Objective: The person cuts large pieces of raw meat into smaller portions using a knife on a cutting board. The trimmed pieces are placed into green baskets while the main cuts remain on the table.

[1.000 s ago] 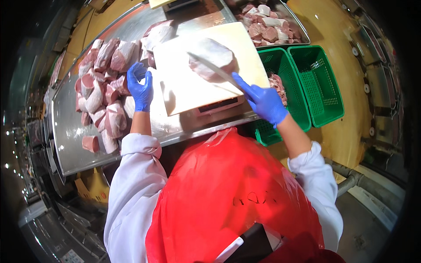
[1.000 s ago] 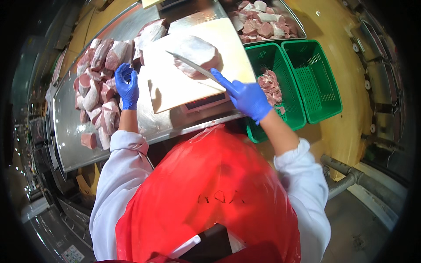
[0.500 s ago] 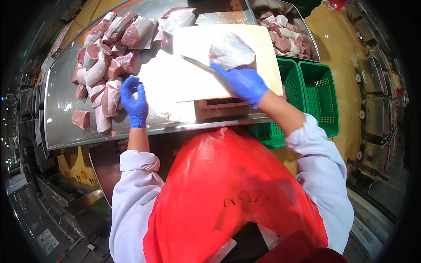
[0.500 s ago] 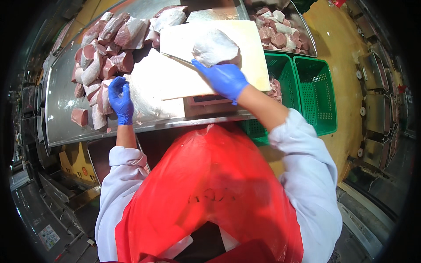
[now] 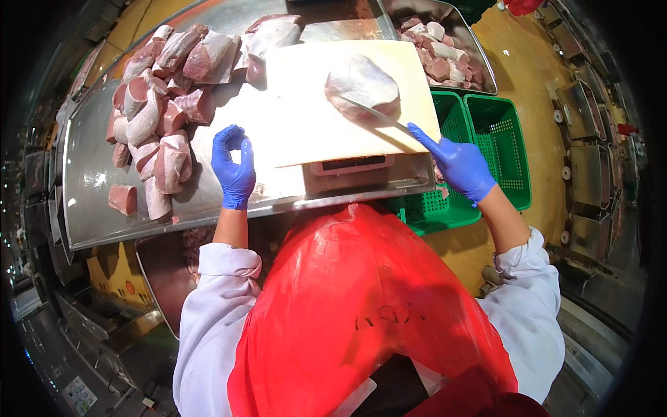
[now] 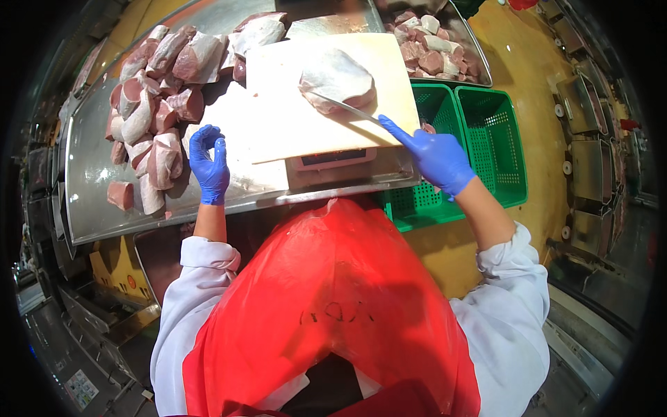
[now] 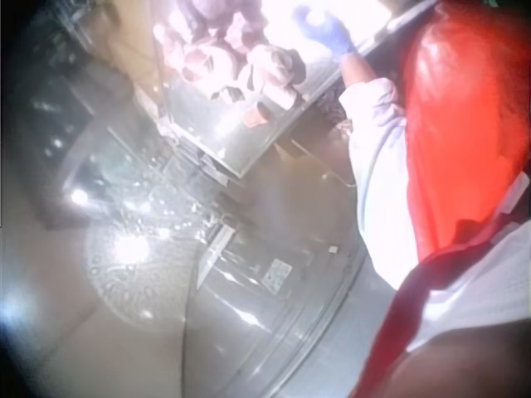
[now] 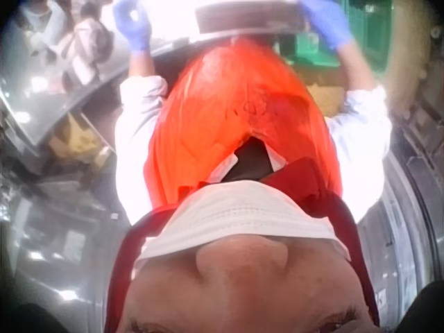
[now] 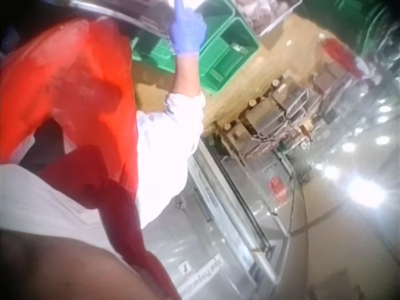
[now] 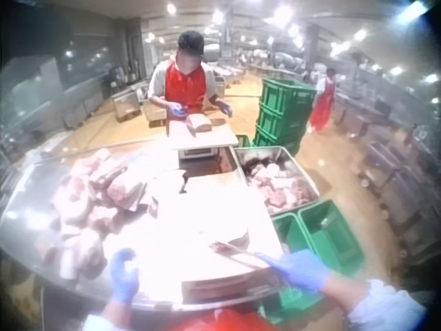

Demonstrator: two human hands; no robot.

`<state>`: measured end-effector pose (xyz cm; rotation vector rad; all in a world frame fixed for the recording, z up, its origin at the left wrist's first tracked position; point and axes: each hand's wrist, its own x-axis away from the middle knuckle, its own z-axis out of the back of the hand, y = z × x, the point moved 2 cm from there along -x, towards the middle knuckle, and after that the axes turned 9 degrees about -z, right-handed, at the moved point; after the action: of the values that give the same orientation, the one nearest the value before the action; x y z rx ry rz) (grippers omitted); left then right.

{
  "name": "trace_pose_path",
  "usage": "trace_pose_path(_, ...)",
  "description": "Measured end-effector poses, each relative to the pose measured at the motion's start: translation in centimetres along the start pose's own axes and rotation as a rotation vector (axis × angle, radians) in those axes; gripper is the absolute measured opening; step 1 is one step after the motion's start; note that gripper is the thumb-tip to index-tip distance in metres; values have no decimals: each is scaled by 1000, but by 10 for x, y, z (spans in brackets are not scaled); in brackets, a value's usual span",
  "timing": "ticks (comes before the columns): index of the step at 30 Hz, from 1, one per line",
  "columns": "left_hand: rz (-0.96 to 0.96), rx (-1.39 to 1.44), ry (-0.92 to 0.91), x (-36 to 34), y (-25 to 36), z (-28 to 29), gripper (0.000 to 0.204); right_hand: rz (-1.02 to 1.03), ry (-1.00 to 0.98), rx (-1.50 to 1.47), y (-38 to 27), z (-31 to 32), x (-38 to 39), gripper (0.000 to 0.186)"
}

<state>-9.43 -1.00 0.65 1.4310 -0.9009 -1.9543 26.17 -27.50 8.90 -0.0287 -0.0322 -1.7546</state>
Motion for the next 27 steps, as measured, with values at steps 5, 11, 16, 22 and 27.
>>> trace_pose_path(5, 34, -14, 15, 11, -5, 11, 31, 33, -49, 104, 16, 9, 3, 89)
trace_pose_path(11, 64, -23, -4, 27, -14, 7, 32, 59, -74, -146, -57, -11, -86, 87)
trace_pose_path(16, 25, -16, -64, 22, 0, -23, 28, -18, -74, -286, -76, -11, -117, 78)
trace_pose_path(22, 74, -152, -204, -12, 35, -124, 34, -178, 198, -732, -33, 7, -80, 74)
trace_pose_path(27, 197, -381, -367, -27, 22, -168, 24, -217, 309, -677, -40, -6, -65, 73)
